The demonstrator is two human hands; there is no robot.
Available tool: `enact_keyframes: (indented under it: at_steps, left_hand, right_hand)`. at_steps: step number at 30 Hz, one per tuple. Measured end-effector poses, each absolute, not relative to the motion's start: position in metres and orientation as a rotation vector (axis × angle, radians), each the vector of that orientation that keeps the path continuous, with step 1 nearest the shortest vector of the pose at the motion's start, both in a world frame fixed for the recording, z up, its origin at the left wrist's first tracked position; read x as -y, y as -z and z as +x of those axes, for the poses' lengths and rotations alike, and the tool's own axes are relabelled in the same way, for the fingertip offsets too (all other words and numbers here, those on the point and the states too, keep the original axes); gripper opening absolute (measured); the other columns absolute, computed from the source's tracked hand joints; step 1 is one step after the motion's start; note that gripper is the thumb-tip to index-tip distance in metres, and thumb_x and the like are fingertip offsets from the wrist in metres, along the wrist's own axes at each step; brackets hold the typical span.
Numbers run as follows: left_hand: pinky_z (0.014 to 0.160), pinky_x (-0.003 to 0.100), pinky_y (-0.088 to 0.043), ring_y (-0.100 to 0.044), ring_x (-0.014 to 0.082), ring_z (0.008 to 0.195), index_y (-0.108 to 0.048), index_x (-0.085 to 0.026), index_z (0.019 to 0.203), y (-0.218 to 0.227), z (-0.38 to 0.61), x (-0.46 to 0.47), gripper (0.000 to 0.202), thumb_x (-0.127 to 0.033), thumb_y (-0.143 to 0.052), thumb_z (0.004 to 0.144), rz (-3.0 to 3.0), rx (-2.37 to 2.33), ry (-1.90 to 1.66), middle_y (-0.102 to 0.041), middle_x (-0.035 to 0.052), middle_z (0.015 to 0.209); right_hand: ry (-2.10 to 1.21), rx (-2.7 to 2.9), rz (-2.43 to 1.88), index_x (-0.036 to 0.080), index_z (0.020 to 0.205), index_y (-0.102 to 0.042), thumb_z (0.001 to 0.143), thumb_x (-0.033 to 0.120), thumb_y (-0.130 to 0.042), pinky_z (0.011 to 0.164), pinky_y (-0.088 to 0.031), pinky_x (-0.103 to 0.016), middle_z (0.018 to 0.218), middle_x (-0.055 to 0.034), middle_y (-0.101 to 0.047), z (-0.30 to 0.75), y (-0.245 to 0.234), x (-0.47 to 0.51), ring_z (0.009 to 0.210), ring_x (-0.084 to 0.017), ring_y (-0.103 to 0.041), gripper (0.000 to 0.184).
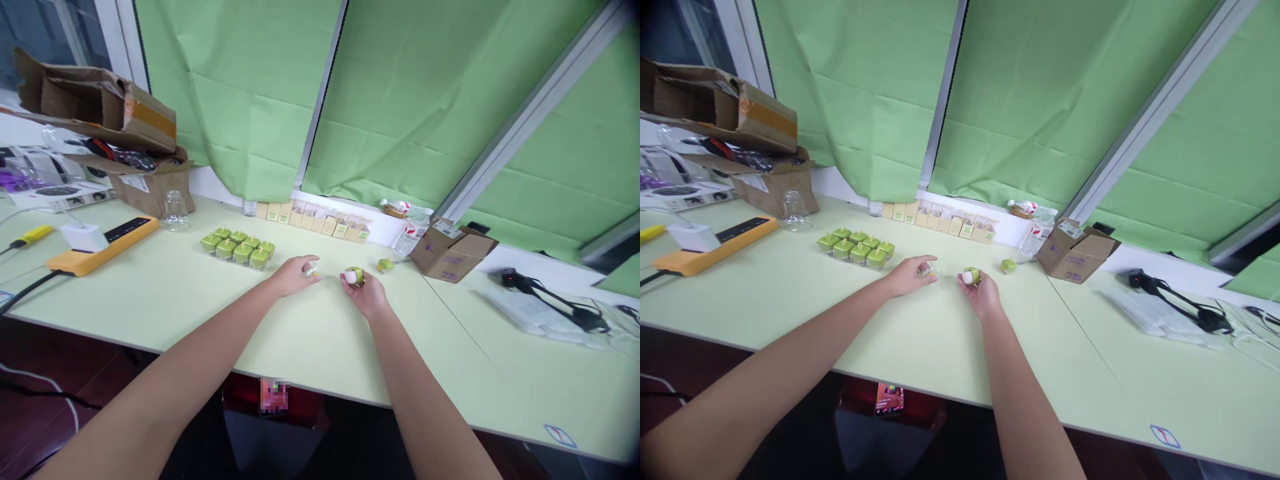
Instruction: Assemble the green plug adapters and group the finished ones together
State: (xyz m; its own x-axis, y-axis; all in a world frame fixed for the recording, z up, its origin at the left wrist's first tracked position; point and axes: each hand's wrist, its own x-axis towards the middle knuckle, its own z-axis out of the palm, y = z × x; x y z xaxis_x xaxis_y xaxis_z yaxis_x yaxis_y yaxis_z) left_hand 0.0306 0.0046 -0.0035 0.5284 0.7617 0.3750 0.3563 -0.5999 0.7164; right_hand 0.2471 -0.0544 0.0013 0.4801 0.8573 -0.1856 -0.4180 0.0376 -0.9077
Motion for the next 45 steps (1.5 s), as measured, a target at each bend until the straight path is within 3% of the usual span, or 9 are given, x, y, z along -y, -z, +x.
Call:
enact_keyframes:
  at_steps: [4,8,13,19,25,33,45]
  left_hand:
    - [0.089,0.035,-0.047,-0.061,0.0253,0.101,-0.065,-0.02,0.112,0.007,0.03,-0.007,0.037,-0.039,-0.064,0.08,2.32,-1.06,-0.898,-0.068,0.0089,0.107]
    - [0.097,0.04,-0.045,-0.056,0.0295,0.112,-0.065,-0.017,0.109,0.01,0.03,-0.01,0.03,-0.032,-0.061,0.083,2.394,-1.149,-0.901,-0.064,0.0138,0.118]
    - [0.108,0.047,-0.039,-0.041,0.0311,0.13,-0.065,-0.018,0.111,0.0,0.029,-0.003,0.028,-0.027,-0.058,0.086,2.592,-1.075,-1.009,-0.049,0.0141,0.138]
    - [0.11,0.043,-0.034,-0.04,0.0264,0.131,-0.055,-0.024,0.131,-0.022,0.034,0.026,0.043,-0.025,-0.054,0.088,2.745,-0.64,-1.042,-0.051,0.009,0.138]
    - [0.106,0.041,-0.037,-0.049,0.0247,0.121,-0.056,-0.025,0.131,-0.021,0.036,0.031,0.044,-0.02,-0.053,0.087,2.732,-0.515,-0.904,-0.061,0.0063,0.126]
    - [0.107,0.037,-0.042,-0.054,0.022,0.121,-0.057,-0.023,0.134,-0.015,0.038,0.021,0.046,-0.018,-0.055,0.088,2.629,-0.465,-0.9,-0.06,0.0059,0.134]
    - [0.101,0.03,-0.048,-0.061,0.0191,0.115,-0.065,-0.019,0.124,-0.012,0.046,0.022,0.047,-0.012,-0.056,0.079,2.414,-0.381,-1.066,-0.064,0.0056,0.129]
  right_hand:
    - [-1.125,0.645,-1.179,0.021,0.083,-0.057,0.086,0.038,-0.061,0.077,-0.06,-0.033,0.085,-0.0055,-0.064,0.237,0.0,0.057,0.079,-0.017,-0.066,0.017]
    - [-1.214,0.864,-1.142,0.019,0.09,-0.065,0.073,0.024,-0.078,0.086,-0.057,-0.027,0.096,-0.0057,-0.067,0.226,-0.002,0.065,0.09,-0.016,-0.066,0.022]
    - [-1.261,0.909,-1.2,0.018,0.091,-0.068,0.075,0.03,-0.077,0.073,-0.055,-0.024,0.093,-0.0059,-0.069,0.224,-0.007,0.071,0.079,-0.014,-0.065,0.022]
    - [-1.374,1.013,-1.156,0.018,0.091,-0.069,0.076,0.028,-0.075,0.072,-0.052,-0.024,0.083,-0.0027,-0.067,0.224,-0.007,0.073,0.076,-0.013,-0.063,0.019]
    - [-1.392,1.1,-1.152,0.017,0.091,-0.069,0.077,0.026,-0.071,0.074,-0.051,-0.024,0.082,-0.0022,-0.067,0.225,-0.011,0.076,0.078,-0.014,-0.063,0.017]
    - [-1.469,1.16,-1.195,0.02,0.108,-0.063,0.084,0.036,-0.069,0.066,-0.051,-0.022,0.083,-0.0048,-0.07,0.226,-0.018,0.084,0.076,-0.014,-0.067,0.03]
    - [-1.307,1.119,-1.264,0.018,0.083,-0.062,0.072,0.03,-0.065,0.051,-0.041,-0.02,0.067,0.001,-0.06,0.22,-0.012,0.075,0.056,-0.009,-0.053,0.016]
